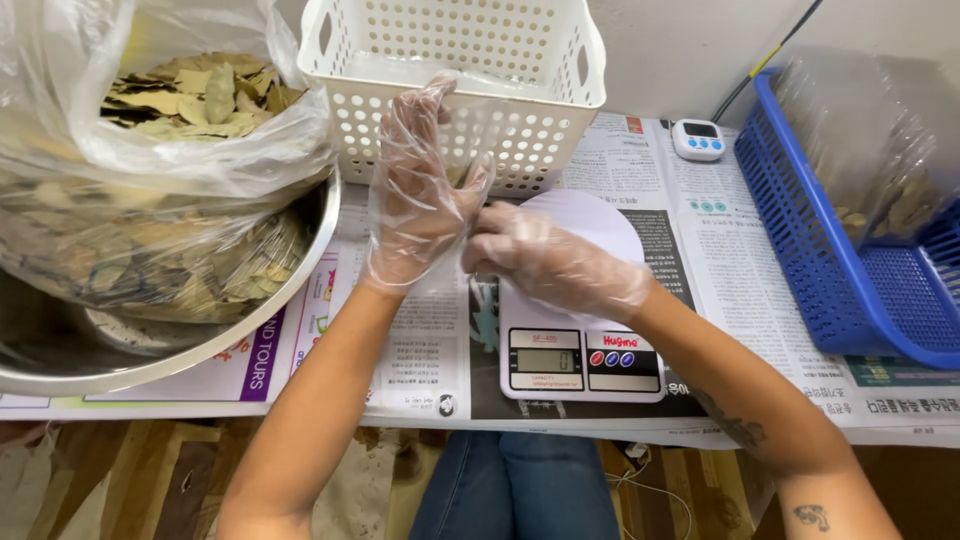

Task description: Weighing bay leaves on a digital scale and placing them into small plastic bags for packaging.

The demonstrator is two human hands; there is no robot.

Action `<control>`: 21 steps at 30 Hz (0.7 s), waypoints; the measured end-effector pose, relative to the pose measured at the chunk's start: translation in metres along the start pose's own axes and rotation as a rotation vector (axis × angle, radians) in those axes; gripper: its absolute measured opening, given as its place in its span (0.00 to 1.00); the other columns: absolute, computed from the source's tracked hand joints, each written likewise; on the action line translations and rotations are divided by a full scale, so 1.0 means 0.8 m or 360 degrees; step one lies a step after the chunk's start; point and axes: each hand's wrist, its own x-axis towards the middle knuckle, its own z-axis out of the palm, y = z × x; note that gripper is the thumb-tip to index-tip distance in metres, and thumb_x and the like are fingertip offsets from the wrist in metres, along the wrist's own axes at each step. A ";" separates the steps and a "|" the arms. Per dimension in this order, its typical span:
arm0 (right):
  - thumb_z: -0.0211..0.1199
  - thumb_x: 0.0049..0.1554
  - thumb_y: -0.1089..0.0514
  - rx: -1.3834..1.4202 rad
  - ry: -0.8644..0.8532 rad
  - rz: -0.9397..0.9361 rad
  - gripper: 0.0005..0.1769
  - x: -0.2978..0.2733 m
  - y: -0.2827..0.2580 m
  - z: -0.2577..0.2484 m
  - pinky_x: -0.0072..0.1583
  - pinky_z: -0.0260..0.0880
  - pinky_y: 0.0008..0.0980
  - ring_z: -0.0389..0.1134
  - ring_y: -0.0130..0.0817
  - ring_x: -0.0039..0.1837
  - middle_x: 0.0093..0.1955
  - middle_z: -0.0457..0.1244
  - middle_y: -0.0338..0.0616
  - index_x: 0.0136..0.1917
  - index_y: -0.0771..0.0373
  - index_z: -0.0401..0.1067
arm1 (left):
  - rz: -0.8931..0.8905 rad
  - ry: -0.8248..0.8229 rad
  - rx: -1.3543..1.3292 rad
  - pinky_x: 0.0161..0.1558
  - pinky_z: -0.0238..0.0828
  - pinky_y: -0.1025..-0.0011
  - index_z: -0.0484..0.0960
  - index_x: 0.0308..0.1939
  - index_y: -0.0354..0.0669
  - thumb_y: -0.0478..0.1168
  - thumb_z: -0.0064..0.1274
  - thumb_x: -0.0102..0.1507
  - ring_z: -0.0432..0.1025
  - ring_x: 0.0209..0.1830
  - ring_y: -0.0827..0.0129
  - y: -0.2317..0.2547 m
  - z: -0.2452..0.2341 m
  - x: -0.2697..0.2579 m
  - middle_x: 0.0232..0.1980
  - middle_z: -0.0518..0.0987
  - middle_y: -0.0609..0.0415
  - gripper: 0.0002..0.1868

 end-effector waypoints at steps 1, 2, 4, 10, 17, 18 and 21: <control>0.62 0.61 0.68 -0.0008 0.0125 -0.0051 0.02 -0.008 -0.007 -0.016 0.45 0.71 0.35 0.67 0.41 0.46 0.49 0.62 0.50 0.46 0.65 0.70 | 0.0048 -0.0004 0.0004 0.58 0.68 0.71 0.63 0.66 0.38 0.50 0.60 0.63 0.66 0.49 0.66 0.003 0.000 0.002 0.56 0.69 0.51 0.35; 0.59 0.64 0.65 -0.0017 0.0249 -0.0103 0.01 -0.015 -0.014 -0.033 0.48 0.73 0.33 0.69 0.40 0.47 0.50 0.64 0.49 0.49 0.65 0.71 | 0.0096 -0.0008 0.0008 0.50 0.71 0.76 0.65 0.61 0.37 0.53 0.60 0.63 0.62 0.45 0.66 0.005 0.000 0.004 0.49 0.66 0.52 0.32; 0.57 0.63 0.73 0.0206 0.0539 0.0142 0.06 -0.047 0.001 -0.042 0.48 0.77 0.27 0.70 0.38 0.49 0.50 0.67 0.51 0.50 0.67 0.73 | 0.0124 -0.0111 0.0082 0.66 0.48 0.71 0.51 0.70 0.36 0.60 0.51 0.67 0.60 0.59 0.66 -0.003 0.027 -0.019 0.62 0.63 0.51 0.42; 0.61 0.66 0.65 -0.0026 0.1262 0.0374 0.07 -0.089 0.038 -0.049 0.40 0.78 0.30 0.73 0.37 0.39 0.42 0.68 0.53 0.56 0.70 0.69 | 0.0168 -0.0429 0.0107 0.82 0.30 0.49 0.50 0.77 0.27 0.71 0.41 0.66 0.48 0.79 0.47 0.023 0.069 -0.050 0.78 0.57 0.34 0.54; 0.59 0.65 0.65 -0.0167 0.0790 0.0646 0.08 -0.068 0.004 -0.053 0.49 0.77 0.40 0.74 0.43 0.44 0.44 0.67 0.50 0.56 0.63 0.63 | 0.0143 -0.0585 -0.0037 0.78 0.40 0.53 0.61 0.71 0.32 0.75 0.53 0.54 0.53 0.76 0.50 0.022 0.083 -0.037 0.71 0.63 0.39 0.57; 0.59 0.65 0.65 -0.0169 0.0796 0.0646 0.08 -0.068 0.000 -0.057 0.49 0.77 0.40 0.74 0.43 0.44 0.44 0.67 0.50 0.56 0.63 0.63 | 0.0150 -0.0584 -0.0036 0.78 0.40 0.53 0.61 0.71 0.32 0.75 0.53 0.54 0.53 0.76 0.50 0.029 0.071 -0.033 0.71 0.63 0.39 0.57; 0.49 0.66 0.69 0.0476 0.0687 0.0644 0.10 -0.067 0.001 -0.059 0.56 0.71 0.39 0.68 0.41 0.54 0.52 0.63 0.52 0.61 0.67 0.59 | 0.0087 -0.0541 -0.0142 0.73 0.49 0.59 0.65 0.66 0.39 0.69 0.58 0.52 0.60 0.66 0.56 0.041 0.038 -0.026 0.60 0.67 0.47 0.49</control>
